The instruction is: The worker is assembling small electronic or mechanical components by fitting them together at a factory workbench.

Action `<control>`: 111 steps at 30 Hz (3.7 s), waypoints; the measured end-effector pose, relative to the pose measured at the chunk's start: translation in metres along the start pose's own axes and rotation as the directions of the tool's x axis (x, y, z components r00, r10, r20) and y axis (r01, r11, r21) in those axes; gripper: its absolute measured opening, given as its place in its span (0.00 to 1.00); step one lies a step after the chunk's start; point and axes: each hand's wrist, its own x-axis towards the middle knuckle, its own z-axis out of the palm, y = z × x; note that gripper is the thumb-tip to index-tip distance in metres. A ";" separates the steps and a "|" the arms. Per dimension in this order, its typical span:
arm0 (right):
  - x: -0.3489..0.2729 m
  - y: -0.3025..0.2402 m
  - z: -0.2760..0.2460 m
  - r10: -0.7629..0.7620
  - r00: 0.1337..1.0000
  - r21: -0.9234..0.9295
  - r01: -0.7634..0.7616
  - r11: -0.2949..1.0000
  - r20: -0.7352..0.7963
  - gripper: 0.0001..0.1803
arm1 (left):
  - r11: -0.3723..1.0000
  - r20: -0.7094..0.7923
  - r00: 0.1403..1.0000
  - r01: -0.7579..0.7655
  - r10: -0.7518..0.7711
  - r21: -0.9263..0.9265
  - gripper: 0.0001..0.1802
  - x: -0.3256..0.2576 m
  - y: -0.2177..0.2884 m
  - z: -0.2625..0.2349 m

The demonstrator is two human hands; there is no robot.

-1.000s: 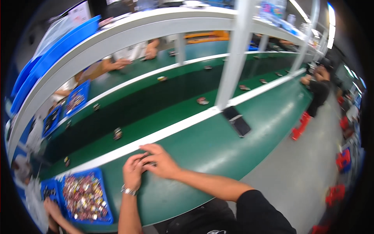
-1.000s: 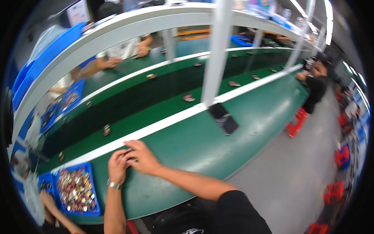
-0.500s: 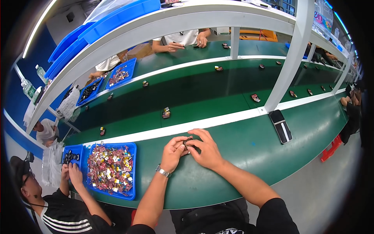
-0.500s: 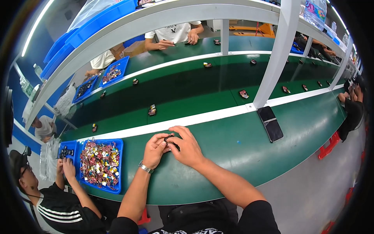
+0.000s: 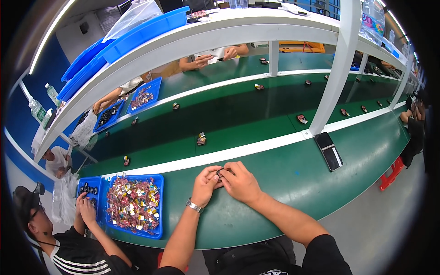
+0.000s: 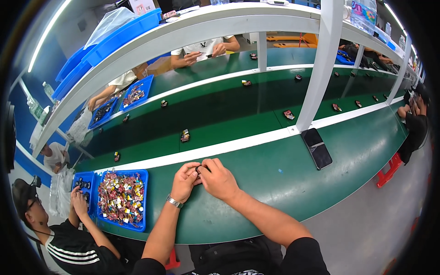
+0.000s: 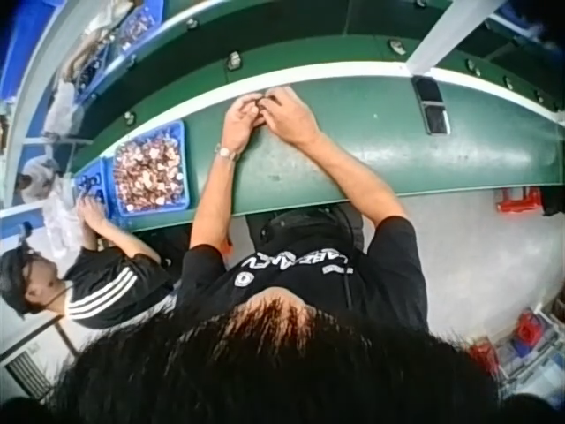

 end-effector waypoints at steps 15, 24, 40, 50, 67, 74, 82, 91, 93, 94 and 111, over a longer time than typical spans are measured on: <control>-0.005 0.006 0.008 -0.152 0.988 -0.155 0.145 0.977 -0.035 0.09 | 1.000 0.010 1.000 -0.022 0.022 -0.020 0.15 -0.002 -0.002 0.000; -0.002 -0.002 0.005 -0.031 0.999 -0.021 0.031 0.999 0.034 0.14 | 0.998 -0.051 0.997 -0.059 0.058 -0.020 0.14 0.003 -0.010 -0.006; 0.061 0.146 0.022 0.318 0.944 -0.155 -0.329 0.932 -0.090 0.22 | 0.973 -0.147 0.961 -0.230 0.233 0.039 0.14 0.007 -0.016 0.001; 0.089 0.066 0.089 0.397 0.918 -0.393 -0.358 0.847 0.019 0.31 | 0.942 -0.219 0.931 -0.239 0.291 0.236 0.07 0.005 -0.018 -0.001; 0.020 0.018 -0.034 0.010 0.856 0.307 -0.197 0.931 0.517 0.33 | 0.986 0.317 0.937 0.165 -0.145 -0.037 0.21 0.007 0.000 -0.034; 0.006 0.028 -0.032 -0.030 0.935 0.266 -0.070 0.961 0.353 0.22 | 0.994 0.148 0.983 0.112 -0.108 -0.020 0.20 -0.004 0.012 -0.006; 0.006 0.026 -0.029 -0.058 0.941 0.174 -0.001 0.985 0.333 0.09 | 1.000 0.130 0.991 0.016 -0.019 0.022 0.19 -0.004 -0.001 -0.006; 0.008 0.032 -0.022 -0.124 0.942 0.144 0.082 0.986 0.312 0.08 | 0.998 0.147 0.989 0.016 -0.025 0.059 0.17 0.002 0.004 -0.001; 0.009 0.029 -0.020 -0.034 0.943 0.207 -0.037 0.978 0.331 0.06 | 1.000 0.162 0.987 0.021 -0.022 0.004 0.18 0.000 0.004 -0.005; 0.008 0.029 -0.017 -0.013 0.941 0.205 -0.061 0.977 0.339 0.06 | 1.000 0.158 0.987 0.021 -0.021 0.006 0.18 0.000 0.005 -0.007; 0.000 0.028 -0.015 0.043 0.925 0.330 -0.177 0.927 0.376 0.07 | 0.998 0.182 0.982 0.049 -0.056 0.043 0.19 -0.003 0.003 -0.009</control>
